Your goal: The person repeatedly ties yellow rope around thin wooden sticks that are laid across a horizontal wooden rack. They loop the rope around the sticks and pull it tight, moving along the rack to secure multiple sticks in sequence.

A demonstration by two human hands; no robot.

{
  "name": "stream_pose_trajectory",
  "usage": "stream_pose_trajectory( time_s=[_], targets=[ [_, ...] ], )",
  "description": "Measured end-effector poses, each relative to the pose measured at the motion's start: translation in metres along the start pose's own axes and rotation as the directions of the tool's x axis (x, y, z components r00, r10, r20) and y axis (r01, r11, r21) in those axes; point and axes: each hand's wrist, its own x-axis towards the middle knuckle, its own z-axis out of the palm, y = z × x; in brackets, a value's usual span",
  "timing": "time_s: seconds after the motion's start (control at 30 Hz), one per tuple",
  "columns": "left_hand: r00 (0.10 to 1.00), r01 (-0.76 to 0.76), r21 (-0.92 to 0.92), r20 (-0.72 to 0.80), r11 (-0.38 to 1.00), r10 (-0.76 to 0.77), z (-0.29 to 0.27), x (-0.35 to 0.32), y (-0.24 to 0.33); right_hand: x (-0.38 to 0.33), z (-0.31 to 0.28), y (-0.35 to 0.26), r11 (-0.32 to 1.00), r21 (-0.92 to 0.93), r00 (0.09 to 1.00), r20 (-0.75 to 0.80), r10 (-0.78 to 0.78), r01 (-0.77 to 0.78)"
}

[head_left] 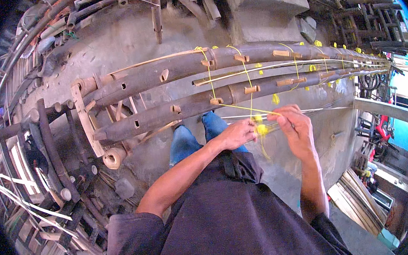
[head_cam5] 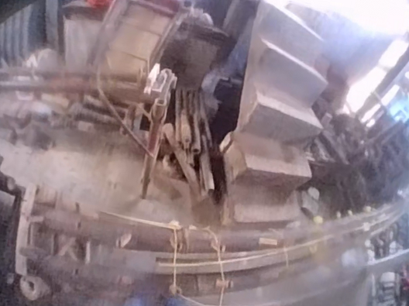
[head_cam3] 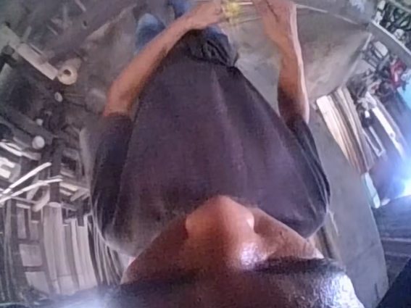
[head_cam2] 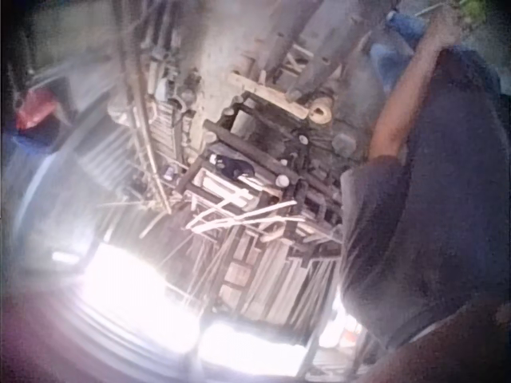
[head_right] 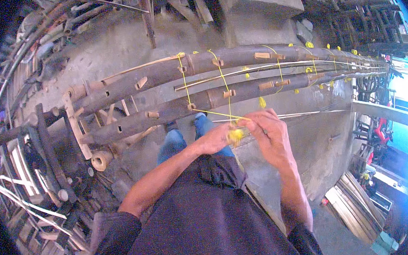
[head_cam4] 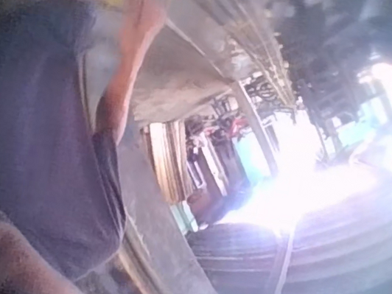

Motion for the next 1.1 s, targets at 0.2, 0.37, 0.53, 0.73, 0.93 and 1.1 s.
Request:
stream_pose_trajectory(
  time_s=[0.2, 0.37, 0.53, 0.73, 0.93, 1.1],
  targets=[
    [0.950, 0.167, 0.656, -0.306, 0.736, 0.058, 0.015, -0.062, 0.006, 0.011, 0.000, -0.007, 0.972, 0.046, 0.972, 0.060, 0.229, -0.232],
    [0.874, 0.397, 0.419, -0.444, 0.816, -0.198, -0.071, -0.101, 0.138, -0.027, -0.016, -0.018, 0.999, 0.034, 0.974, 0.226, 0.025, -0.034],
    [0.760, 0.553, 0.470, -0.623, 0.688, -0.185, -0.138, -0.066, 0.117, -0.004, -0.007, -0.047, 0.852, -0.161, 0.846, 0.308, -0.435, 0.497],
    [0.777, 0.477, 0.703, -0.618, 0.527, 0.119, -0.136, -0.047, 0.079, 0.166, 0.029, -0.147, 0.382, -0.174, 0.417, 0.267, -0.869, 0.907],
    [0.746, 0.530, 0.507, -0.660, 0.680, -0.088, -0.136, -0.058, 0.081, 0.213, 0.060, -0.084, 0.801, -0.528, 0.937, 0.332, -0.111, 0.282],
    [0.791, 0.508, 0.579, -0.607, 0.638, -0.079, -0.138, -0.042, 0.086, 0.236, 0.117, 0.001, 0.896, 0.435, 0.970, -0.242, 0.025, 0.086]
  ],
)
